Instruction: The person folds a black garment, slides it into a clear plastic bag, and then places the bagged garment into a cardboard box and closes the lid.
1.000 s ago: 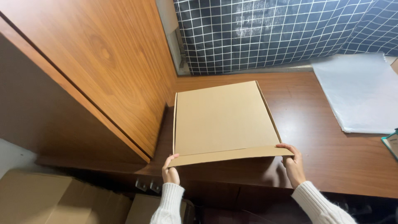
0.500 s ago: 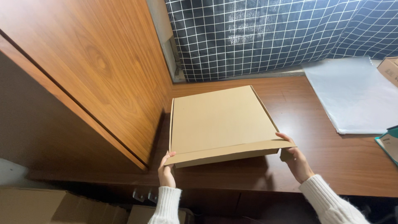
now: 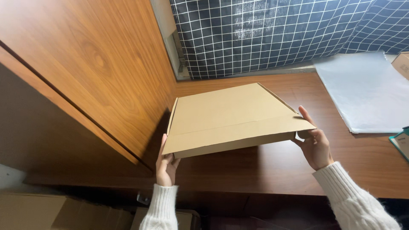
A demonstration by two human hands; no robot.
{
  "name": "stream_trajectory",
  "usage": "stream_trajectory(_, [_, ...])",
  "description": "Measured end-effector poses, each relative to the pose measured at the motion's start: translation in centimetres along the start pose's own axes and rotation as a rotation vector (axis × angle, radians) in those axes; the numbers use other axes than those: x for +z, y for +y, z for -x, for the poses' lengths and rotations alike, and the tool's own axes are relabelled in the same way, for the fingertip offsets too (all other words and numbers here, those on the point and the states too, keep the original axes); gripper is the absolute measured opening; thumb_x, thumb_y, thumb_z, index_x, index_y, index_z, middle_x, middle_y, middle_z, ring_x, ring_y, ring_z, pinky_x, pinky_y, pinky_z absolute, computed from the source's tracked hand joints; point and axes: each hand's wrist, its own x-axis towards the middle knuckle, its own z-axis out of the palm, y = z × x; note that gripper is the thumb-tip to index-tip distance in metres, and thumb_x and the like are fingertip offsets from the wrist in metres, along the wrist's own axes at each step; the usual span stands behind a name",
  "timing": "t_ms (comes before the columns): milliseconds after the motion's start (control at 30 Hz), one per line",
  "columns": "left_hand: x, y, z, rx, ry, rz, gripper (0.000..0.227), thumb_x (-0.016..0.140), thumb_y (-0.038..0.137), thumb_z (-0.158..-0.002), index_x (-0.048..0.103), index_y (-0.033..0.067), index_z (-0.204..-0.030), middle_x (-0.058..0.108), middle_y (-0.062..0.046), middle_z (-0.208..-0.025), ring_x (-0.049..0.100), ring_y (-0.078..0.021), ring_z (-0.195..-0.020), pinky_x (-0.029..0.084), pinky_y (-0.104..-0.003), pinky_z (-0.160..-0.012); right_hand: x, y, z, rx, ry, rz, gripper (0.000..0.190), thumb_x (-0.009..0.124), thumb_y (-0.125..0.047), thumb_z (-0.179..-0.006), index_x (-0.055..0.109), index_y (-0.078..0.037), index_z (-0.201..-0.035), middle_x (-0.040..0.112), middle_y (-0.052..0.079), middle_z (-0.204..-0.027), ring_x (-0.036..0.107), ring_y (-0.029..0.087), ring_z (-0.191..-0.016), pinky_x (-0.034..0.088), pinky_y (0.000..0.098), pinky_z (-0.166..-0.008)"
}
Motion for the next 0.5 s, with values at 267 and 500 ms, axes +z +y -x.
stream_trajectory(267, [-1.9,-2.2,-1.9,0.078,-0.019,0.056,0.061,0.044,0.015,-0.076,0.033,0.0104,-0.136,0.030,-0.009,-0.143,0.031,-0.0301,-0.127,0.026,-0.052,-0.101,3.4,-2.2,1.3,-0.075,0.036,-0.057,0.071,0.022,-0.016,-0.072,0.025,-0.015,-0.143,0.043,0.010,-0.126,0.041,0.022,-0.110,0.025,0.0516,-0.101])
stream_trajectory(500, [-1.8,-2.9,-2.1,0.140,-0.017,0.001,0.055,0.038,0.011,-0.082,0.030,0.0091,-0.137,0.031,-0.010,-0.140,0.032,-0.0299,-0.127,0.029,-0.051,-0.101,3.5,-1.7,1.2,-0.093,0.047,-0.045,0.069,0.022,-0.010,-0.073,0.025,-0.013,-0.142,0.042,0.013,-0.126,0.040,0.024,-0.111,0.026,0.0513,-0.101])
